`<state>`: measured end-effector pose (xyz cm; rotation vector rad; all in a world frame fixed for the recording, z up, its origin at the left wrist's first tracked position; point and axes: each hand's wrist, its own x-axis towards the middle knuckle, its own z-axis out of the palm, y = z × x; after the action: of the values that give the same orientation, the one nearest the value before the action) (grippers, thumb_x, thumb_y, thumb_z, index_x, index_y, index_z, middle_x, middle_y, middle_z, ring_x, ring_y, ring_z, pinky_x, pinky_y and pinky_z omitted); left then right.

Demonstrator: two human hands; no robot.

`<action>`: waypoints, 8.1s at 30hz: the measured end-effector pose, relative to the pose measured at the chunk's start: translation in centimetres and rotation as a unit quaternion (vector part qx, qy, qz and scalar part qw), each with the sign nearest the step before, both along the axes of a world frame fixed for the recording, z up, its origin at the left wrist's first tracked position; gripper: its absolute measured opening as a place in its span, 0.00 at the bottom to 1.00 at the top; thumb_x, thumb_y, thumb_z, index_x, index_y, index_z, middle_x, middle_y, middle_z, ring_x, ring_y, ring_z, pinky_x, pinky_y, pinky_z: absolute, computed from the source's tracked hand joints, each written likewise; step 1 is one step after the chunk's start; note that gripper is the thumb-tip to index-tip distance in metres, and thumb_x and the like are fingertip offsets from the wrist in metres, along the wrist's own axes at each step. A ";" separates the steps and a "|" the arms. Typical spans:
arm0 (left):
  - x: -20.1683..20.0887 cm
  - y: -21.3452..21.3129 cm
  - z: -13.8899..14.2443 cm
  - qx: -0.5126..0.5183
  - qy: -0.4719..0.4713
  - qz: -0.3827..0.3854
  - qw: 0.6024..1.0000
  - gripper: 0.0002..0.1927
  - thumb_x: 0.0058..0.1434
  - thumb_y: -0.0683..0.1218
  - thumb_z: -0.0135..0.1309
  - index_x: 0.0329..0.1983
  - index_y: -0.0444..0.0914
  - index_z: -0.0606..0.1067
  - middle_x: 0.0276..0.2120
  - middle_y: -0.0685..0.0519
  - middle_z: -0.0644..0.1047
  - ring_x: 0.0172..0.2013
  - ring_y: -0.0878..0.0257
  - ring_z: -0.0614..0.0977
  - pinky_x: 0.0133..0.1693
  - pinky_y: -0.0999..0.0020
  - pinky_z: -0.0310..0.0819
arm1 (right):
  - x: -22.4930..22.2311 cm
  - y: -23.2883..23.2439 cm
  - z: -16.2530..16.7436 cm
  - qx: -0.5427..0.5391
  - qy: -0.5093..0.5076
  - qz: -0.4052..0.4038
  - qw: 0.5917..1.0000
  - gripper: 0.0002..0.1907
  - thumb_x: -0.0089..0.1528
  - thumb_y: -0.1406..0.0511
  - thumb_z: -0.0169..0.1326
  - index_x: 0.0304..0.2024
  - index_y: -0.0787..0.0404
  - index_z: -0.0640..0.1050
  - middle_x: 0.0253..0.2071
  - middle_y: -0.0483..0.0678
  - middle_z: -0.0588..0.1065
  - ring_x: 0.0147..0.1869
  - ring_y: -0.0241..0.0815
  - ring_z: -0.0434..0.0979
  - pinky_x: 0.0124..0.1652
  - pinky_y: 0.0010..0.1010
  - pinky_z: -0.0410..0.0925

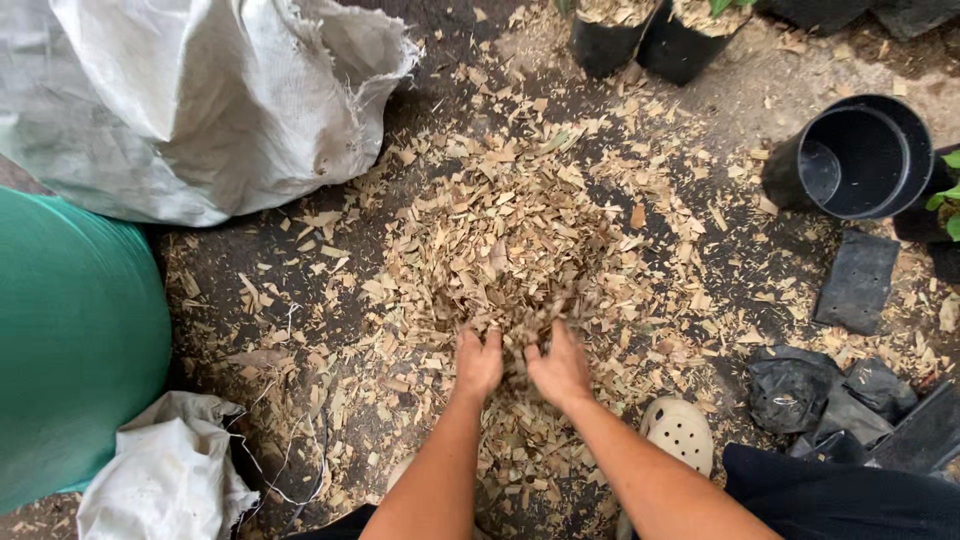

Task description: The person sits on the ground at a plant nursery and breaks apart clumps of dried bark chips by hand, crumbling larger pieces into smaller fragments and gathering them into a pile on the ground next to sacks and potted plants.

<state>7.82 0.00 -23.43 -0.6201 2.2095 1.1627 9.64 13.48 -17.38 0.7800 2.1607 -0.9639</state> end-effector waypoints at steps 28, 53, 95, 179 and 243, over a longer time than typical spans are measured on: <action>-3.0 -0.9 17.2 0.395 0.052 0.266 0.878 0.13 0.65 0.43 0.52 0.47 0.28 0.74 0.31 0.45 0.80 0.23 0.58 0.78 0.22 0.61 0.74 | -2.4 1.0 11.3 -0.262 0.315 -0.131 0.903 0.28 0.65 0.54 0.45 0.67 0.53 0.69 0.69 0.55 0.67 0.69 0.55 0.70 0.65 0.53 0.64; -3.7 -0.3 19.0 0.271 0.017 0.044 0.961 0.16 0.68 0.43 0.49 0.58 0.38 0.68 0.33 0.55 0.73 0.31 0.64 0.73 0.30 0.62 0.72 | -5.9 4.0 16.8 -0.062 0.246 0.150 0.956 0.40 0.64 0.45 0.46 0.72 0.58 0.59 0.74 0.58 0.59 0.76 0.53 0.62 0.69 0.50 0.58; -4.3 2.3 17.4 0.187 0.229 0.121 0.948 0.21 0.74 0.55 0.39 0.36 0.35 0.73 0.23 0.54 0.73 0.25 0.65 0.72 0.28 0.63 0.69 | -4.0 -1.7 12.6 -0.125 0.358 -0.019 0.925 0.18 0.69 0.56 0.43 0.36 0.59 0.78 0.19 0.42 0.72 0.17 0.35 0.65 0.16 0.28 0.62; -5.0 0.2 15.2 0.227 0.156 -0.003 0.961 0.10 0.72 0.45 0.47 0.38 0.35 0.75 0.23 0.53 0.75 0.20 0.67 0.71 0.22 0.69 0.66 | -5.5 1.9 11.7 -0.091 0.199 0.006 0.976 0.38 0.69 0.47 0.46 0.72 0.63 0.59 0.53 0.66 0.80 0.56 0.54 0.83 0.61 0.41 0.71; 28.4 -37.1 28.6 -0.308 0.097 0.276 0.905 0.11 0.67 0.48 0.56 0.46 0.38 0.81 0.40 0.47 0.84 0.36 0.59 0.85 0.40 0.62 0.81 | -4.9 -4.7 3.3 -0.188 0.234 0.033 0.953 0.15 0.76 0.60 0.50 0.58 0.64 0.75 0.50 0.47 0.78 0.54 0.42 0.79 0.46 0.34 0.72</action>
<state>36.20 -37.10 5.18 -1.5284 2.6780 0.7596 4.77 8.77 -14.06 0.3107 2.2579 -1.5891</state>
